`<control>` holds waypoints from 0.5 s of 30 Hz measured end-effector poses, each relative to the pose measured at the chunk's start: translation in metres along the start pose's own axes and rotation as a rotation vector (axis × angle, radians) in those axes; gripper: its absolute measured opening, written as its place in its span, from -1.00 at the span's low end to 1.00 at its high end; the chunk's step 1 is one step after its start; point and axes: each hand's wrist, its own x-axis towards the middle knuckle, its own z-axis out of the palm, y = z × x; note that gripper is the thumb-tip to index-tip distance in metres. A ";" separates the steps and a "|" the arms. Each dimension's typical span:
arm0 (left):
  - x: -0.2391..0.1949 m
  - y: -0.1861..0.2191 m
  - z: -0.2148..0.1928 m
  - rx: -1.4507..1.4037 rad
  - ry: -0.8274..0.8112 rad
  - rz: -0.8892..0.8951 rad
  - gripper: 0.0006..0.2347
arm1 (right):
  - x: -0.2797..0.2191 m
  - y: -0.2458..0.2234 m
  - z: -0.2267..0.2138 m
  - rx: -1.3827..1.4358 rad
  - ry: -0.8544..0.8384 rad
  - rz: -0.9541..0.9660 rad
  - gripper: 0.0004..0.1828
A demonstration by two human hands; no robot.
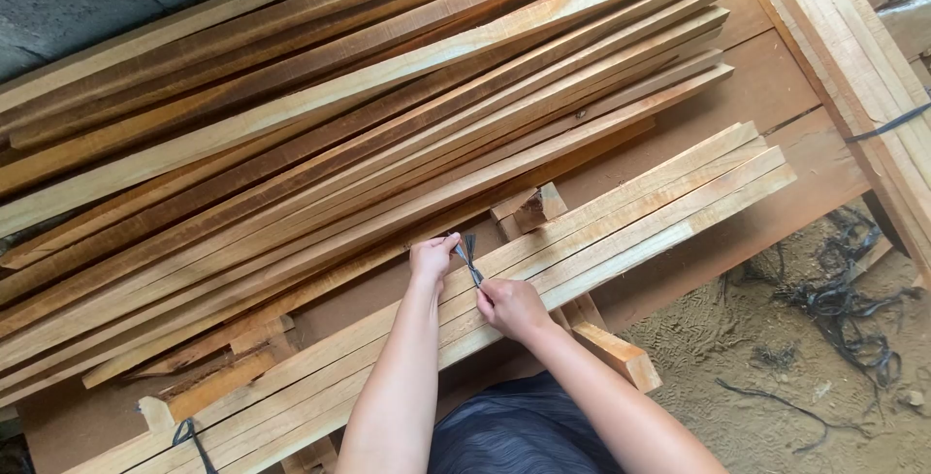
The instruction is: The person gathers thin wooden planks from a large pile and arranges them into a neat stack on a wooden workbench. They then use black plastic ties to secure the stack of planks together at multiple points along its length.
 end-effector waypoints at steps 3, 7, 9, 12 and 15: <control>0.001 0.002 0.000 0.007 -0.003 0.014 -0.82 | 0.003 -0.008 -0.010 0.006 -0.006 0.011 -0.77; 0.006 -0.006 0.000 0.055 0.006 0.056 -0.79 | 0.003 -0.010 -0.008 -0.028 -0.042 0.024 -0.72; 0.006 -0.010 -0.001 0.081 -0.003 0.122 -0.80 | 0.002 -0.010 -0.006 -0.019 -0.054 0.062 -0.74; -0.002 -0.007 -0.004 0.099 0.015 0.143 -0.79 | 0.001 -0.016 -0.005 -0.012 -0.073 0.147 -0.73; -0.018 0.011 -0.002 0.226 0.059 0.202 -0.76 | 0.010 -0.049 -0.030 0.068 0.101 0.181 -0.78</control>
